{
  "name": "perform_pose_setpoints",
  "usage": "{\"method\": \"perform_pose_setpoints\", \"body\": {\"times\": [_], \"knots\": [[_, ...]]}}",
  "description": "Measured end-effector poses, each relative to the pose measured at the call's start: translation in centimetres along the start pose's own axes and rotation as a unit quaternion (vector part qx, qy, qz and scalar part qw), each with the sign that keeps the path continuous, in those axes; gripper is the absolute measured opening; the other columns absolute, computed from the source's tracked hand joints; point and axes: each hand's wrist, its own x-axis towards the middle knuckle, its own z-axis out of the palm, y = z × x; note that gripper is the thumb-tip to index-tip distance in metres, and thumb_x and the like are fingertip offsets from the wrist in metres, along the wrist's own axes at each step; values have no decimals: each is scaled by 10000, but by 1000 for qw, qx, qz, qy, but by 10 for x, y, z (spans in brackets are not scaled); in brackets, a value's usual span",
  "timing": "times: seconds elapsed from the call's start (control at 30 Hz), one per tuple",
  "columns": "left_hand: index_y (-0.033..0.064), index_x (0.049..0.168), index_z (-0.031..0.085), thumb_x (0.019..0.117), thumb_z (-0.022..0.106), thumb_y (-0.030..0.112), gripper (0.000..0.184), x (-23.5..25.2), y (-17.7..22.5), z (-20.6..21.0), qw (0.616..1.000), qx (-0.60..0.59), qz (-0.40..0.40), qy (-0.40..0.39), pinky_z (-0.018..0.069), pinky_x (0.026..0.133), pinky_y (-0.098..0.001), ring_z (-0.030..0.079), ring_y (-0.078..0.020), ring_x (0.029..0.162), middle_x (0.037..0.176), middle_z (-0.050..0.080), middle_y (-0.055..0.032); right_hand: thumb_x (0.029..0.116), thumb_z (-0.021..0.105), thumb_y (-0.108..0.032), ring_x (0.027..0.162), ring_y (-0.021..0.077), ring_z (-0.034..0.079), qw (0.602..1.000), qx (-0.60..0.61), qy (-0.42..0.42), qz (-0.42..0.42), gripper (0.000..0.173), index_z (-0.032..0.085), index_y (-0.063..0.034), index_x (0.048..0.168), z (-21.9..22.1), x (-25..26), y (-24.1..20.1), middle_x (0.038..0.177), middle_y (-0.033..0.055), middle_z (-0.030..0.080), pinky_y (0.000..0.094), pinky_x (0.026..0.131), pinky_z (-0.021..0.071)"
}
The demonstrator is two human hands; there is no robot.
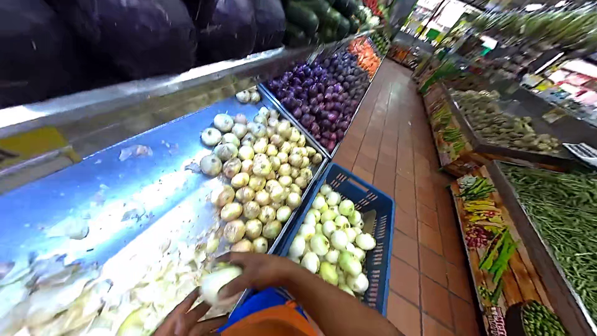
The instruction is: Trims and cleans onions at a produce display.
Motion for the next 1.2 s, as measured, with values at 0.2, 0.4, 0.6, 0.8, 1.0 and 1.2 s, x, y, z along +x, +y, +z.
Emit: {"method": "perform_pose_setpoints", "body": {"times": [0.2, 0.4, 0.6, 0.8, 1.0, 1.2], "knots": [[7, 1429, 487, 1049, 505, 334, 501, 14, -13, -10, 995, 80, -1, 55, 609, 874, -498, 714, -342, 1029, 1269, 674, -189, 1030, 552, -464, 503, 66, 445, 885, 99, 435, 133, 393, 617, -151, 1257, -100, -101, 51, 712, -8, 580, 247, 462, 401], [33, 1366, 552, 1034, 547, 293, 423, 14, -29, -36, 972, 96, -105, 186, 621, 828, -445, 721, -294, 1000, 1232, 694, -136, 1035, 566, -406, 520, 82, 447, 683, 107, 716, 97, 375, 562, -94, 1243, -172, -168, 116, 880, 41, 643, 275, 434, 376], [37, 1337, 568, 1040, 543, 267, 376, 35, -28, -30, 953, 81, -131, 261, 619, 820, -427, 721, -271, 988, 1217, 693, -128, 1076, 516, -352, 453, 131, 438, 858, -99, 471, 178, 392, 676, 6, 1071, -157, -81, 66, 765, 87, 664, 322, 427, 392], [68, 1339, 589, 1008, 603, 332, 423, 25, -13, -18, 935, 129, -111, 310, 624, 832, -412, 717, -258, 1014, 1226, 697, -98, 978, 539, -128, 879, 256, 685, 933, -299, 143, 144, 673, 319, -120, 1614, -164, 59, 8, 1312, 111, 669, 504, 759, 573], [21, 1352, 557, 1028, 550, 231, 386, -31, -5, -12, 867, 146, -126, 460, 621, 823, -430, 722, -263, 995, 1229, 696, -118, 1101, 451, -282, 685, 246, 687, 912, -370, 101, 143, 316, 678, -62, 1105, -182, 149, -4, 896, 99, 743, 487, 671, 576], [-17, 1349, 531, 1045, 514, 166, 355, -47, -6, -5, 830, 84, -116, 539, 622, 819, -441, 720, -280, 988, 1220, 685, -152, 982, 673, -427, 864, 421, 677, 878, -441, 158, 101, 433, 673, -6, 1083, -219, 231, 9, 930, 229, 685, 667, 775, 533]]}}
